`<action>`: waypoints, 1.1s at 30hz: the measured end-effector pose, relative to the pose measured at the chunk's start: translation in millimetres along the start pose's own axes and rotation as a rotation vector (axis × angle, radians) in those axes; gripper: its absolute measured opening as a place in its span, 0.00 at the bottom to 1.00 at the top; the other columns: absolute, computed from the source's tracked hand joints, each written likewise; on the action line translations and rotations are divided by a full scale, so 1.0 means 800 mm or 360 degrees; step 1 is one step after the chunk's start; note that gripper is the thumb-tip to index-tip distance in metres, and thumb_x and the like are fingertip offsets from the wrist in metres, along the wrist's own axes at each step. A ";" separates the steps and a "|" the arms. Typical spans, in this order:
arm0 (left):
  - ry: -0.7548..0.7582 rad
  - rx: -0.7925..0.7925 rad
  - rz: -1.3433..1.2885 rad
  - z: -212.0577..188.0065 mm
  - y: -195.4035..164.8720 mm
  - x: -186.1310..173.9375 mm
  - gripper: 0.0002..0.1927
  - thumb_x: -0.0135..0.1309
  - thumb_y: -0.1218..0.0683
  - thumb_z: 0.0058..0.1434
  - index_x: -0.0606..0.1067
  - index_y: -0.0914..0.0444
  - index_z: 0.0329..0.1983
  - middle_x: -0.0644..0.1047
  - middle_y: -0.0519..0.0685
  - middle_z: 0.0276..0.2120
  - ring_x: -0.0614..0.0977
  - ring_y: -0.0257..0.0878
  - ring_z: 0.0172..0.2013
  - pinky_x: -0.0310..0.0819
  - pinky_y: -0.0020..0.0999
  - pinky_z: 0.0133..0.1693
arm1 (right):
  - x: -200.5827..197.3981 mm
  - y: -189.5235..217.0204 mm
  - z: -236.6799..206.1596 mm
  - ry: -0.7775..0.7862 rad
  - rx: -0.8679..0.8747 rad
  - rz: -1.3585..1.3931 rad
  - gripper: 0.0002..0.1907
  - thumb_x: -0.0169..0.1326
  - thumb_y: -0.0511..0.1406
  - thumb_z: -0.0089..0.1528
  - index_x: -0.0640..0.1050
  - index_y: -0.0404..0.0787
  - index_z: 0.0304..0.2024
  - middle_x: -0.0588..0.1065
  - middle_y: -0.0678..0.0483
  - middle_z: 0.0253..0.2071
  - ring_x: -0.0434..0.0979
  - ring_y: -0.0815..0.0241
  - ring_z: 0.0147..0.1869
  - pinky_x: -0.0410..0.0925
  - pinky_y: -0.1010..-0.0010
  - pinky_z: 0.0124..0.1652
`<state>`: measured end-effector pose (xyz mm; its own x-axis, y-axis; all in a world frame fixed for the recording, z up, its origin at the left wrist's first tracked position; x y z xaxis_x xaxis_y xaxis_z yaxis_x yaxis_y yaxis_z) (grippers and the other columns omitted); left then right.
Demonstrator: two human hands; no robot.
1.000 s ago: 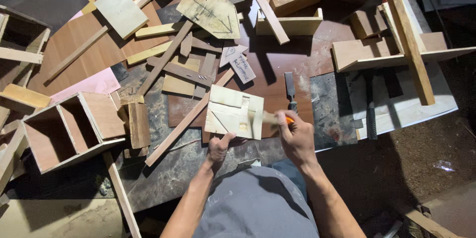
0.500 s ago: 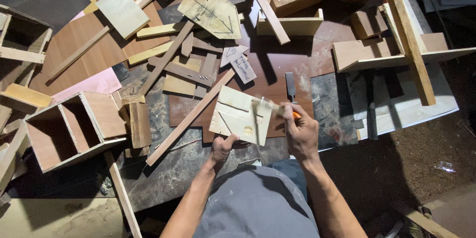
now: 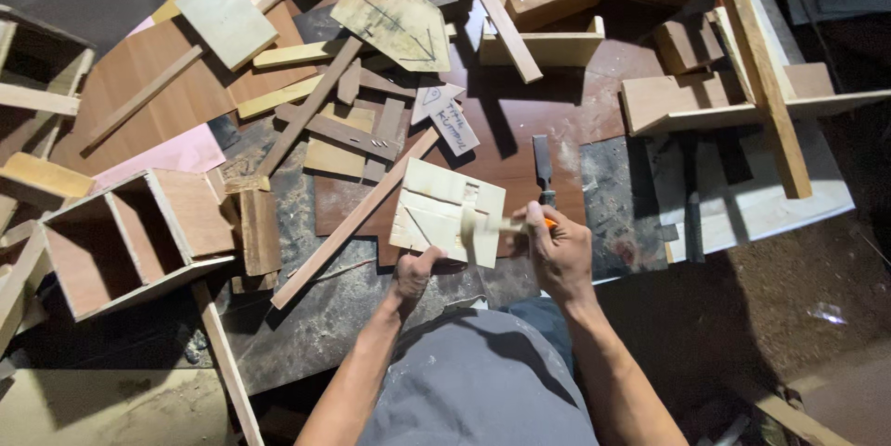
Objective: The person applies glue with a brush onto small wooden pieces and presses matching wooden parts together on a cluttered workbench, assembling small wooden craft pieces one at a time and setting completed pieces aside.
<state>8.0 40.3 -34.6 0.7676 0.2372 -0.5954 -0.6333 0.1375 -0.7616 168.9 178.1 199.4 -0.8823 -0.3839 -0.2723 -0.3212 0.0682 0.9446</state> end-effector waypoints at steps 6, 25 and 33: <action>-0.0013 0.0101 -0.0150 0.006 -0.002 0.003 0.06 0.53 0.60 0.65 0.76 0.62 0.44 0.83 0.56 0.32 0.86 0.44 0.30 0.81 0.31 0.28 | -0.002 -0.003 0.007 0.0021 0.0076 -0.0167 0.22 0.46 0.45 0.70 0.83 0.36 0.39 0.81 0.50 0.21 0.84 0.63 0.23 0.73 0.73 0.20; 0.0343 -0.1214 -0.1001 -0.027 0.043 0.034 0.11 0.48 0.57 0.70 0.79 0.66 0.39 0.84 0.63 0.32 0.83 0.48 0.36 0.75 0.34 0.40 | -0.012 0.050 -0.007 -0.0230 -0.0569 -0.0510 0.25 0.44 0.44 0.73 0.82 0.36 0.32 0.77 0.52 0.18 0.79 0.67 0.19 0.68 0.77 0.19; 0.0352 -0.0515 -0.0448 -0.014 0.010 0.021 0.11 0.45 0.56 0.69 0.78 0.62 0.42 0.83 0.60 0.33 0.84 0.43 0.34 0.77 0.33 0.36 | -0.005 0.073 -0.031 -0.0371 -0.0836 -0.0790 0.19 0.54 0.42 0.68 0.84 0.34 0.33 0.79 0.51 0.21 0.80 0.66 0.21 0.70 0.77 0.19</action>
<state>16.7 34.6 -53.7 0.9297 0.0186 -0.3679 -0.3614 -0.1473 -0.9207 162.4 160.8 260.7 -0.7456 -0.0468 -0.6648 -0.5448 -0.5317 0.6484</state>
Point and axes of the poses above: each hand's wrist, its own z-axis towards the middle knuckle, its own x-axis out of the palm, y = z × x, the point moved 10 cm from there along z, towards the middle knuckle
